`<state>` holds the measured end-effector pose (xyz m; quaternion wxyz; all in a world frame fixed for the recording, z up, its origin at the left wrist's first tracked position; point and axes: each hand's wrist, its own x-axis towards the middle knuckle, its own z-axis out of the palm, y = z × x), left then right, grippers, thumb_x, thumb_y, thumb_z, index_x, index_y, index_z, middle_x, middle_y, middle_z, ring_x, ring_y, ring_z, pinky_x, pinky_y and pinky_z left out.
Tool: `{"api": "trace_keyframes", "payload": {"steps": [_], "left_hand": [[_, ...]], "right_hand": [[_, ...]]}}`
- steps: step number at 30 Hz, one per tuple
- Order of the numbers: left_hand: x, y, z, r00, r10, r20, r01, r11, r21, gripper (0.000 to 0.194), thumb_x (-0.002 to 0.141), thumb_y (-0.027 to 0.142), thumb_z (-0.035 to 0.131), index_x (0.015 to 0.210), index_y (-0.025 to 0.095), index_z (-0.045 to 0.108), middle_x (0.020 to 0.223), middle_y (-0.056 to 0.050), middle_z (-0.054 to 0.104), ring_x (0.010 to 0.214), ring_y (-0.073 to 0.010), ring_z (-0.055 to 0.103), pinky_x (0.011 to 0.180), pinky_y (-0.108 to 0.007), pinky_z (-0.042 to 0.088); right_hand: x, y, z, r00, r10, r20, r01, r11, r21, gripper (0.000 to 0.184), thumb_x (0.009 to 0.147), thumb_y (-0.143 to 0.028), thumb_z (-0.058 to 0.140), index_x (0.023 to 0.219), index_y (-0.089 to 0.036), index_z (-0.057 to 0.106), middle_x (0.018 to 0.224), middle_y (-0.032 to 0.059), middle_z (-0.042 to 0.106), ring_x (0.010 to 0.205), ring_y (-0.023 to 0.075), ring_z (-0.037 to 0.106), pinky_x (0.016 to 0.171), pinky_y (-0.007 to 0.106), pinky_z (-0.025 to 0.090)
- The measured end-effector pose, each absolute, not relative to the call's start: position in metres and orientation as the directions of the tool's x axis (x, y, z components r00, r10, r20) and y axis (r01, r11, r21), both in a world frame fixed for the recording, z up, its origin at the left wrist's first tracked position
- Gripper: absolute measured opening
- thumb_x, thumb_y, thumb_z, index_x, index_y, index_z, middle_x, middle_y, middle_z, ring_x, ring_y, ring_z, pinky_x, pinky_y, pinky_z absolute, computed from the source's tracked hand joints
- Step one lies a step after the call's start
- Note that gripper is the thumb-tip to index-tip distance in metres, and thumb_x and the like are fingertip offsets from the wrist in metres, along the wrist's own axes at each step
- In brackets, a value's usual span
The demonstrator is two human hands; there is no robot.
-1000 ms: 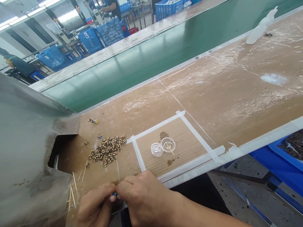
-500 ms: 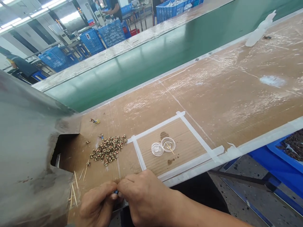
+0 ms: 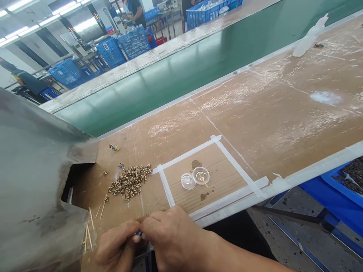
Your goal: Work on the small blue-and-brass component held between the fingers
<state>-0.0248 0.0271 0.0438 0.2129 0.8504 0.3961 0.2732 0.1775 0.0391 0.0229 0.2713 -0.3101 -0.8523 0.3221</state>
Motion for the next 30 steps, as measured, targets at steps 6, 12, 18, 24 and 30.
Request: {"api": "trace_keyframes", "payload": {"steps": [6, 12, 18, 24, 30], "left_hand": [[-0.0233, 0.0264, 0.0426, 0.527, 0.799, 0.290, 0.562, -0.584, 0.586, 0.022, 0.090, 0.003, 0.050, 0.082, 0.021, 0.060, 0.062, 0.004, 0.060, 0.049, -0.0111, 0.055, 0.050, -0.021, 0.040], [-0.0255, 0.0264, 0.0386, 0.526, 0.798, 0.295, 0.549, -0.583, 0.599, 0.022, 0.093, 0.005, 0.048, 0.083, 0.021, 0.059, 0.062, 0.003, 0.059, 0.049, -0.0111, 0.056, 0.050, -0.021, 0.041], [-0.0261, 0.0260, 0.0357, 0.528, 0.785, 0.324, 0.543, -0.606, 0.582, 0.020, 0.094, 0.006, 0.049, 0.084, 0.022, 0.057, 0.063, 0.004, 0.058, 0.050, -0.0113, 0.055, 0.051, -0.022, 0.040], [-0.0273, 0.0260, 0.0365, 0.523, 0.786, 0.329, 0.544, -0.605, 0.581, 0.024, 0.101, 0.013, 0.047, 0.082, 0.022, 0.057, 0.060, 0.005, 0.056, 0.049, -0.0103, 0.055, 0.049, -0.021, 0.039], [-0.0280, 0.0244, 0.0337, 0.533, 0.776, 0.337, 0.546, -0.619, 0.564, 0.028, 0.108, 0.021, 0.042, 0.083, 0.022, 0.056, 0.061, 0.004, 0.057, 0.050, -0.0109, 0.055, 0.050, -0.022, 0.039]], "right_hand": [[0.1779, 0.0389, 0.0230, -0.676, 0.702, 0.226, 0.376, 0.591, -0.713, 0.015, 0.071, -0.011, 0.058, 0.085, -0.017, 0.061, 0.076, 0.0033, 0.068, 0.059, 0.0162, 0.052, 0.049, 0.030, 0.025], [0.1770, 0.0405, 0.0233, -0.674, 0.707, 0.213, 0.370, 0.572, -0.732, 0.015, 0.069, -0.011, 0.057, 0.082, -0.018, 0.058, 0.074, 0.0034, 0.067, 0.058, 0.0162, 0.051, 0.050, 0.030, 0.027], [0.1769, 0.0392, 0.0211, -0.649, 0.721, 0.242, 0.349, 0.565, -0.747, 0.013, 0.071, -0.012, 0.058, 0.082, -0.019, 0.057, 0.073, 0.0028, 0.066, 0.057, 0.0159, 0.050, 0.050, 0.030, 0.025], [0.1769, 0.0393, 0.0214, -0.656, 0.718, 0.233, 0.352, 0.564, -0.747, 0.014, 0.069, -0.010, 0.058, 0.080, -0.019, 0.056, 0.073, 0.0024, 0.066, 0.056, 0.0152, 0.050, 0.051, 0.030, 0.026], [0.1762, 0.0383, 0.0211, -0.640, 0.723, 0.262, 0.326, 0.564, -0.758, 0.010, 0.074, -0.012, 0.056, 0.079, -0.020, 0.055, 0.070, 0.0011, 0.063, 0.056, 0.0150, 0.049, 0.050, 0.030, 0.026]]}}
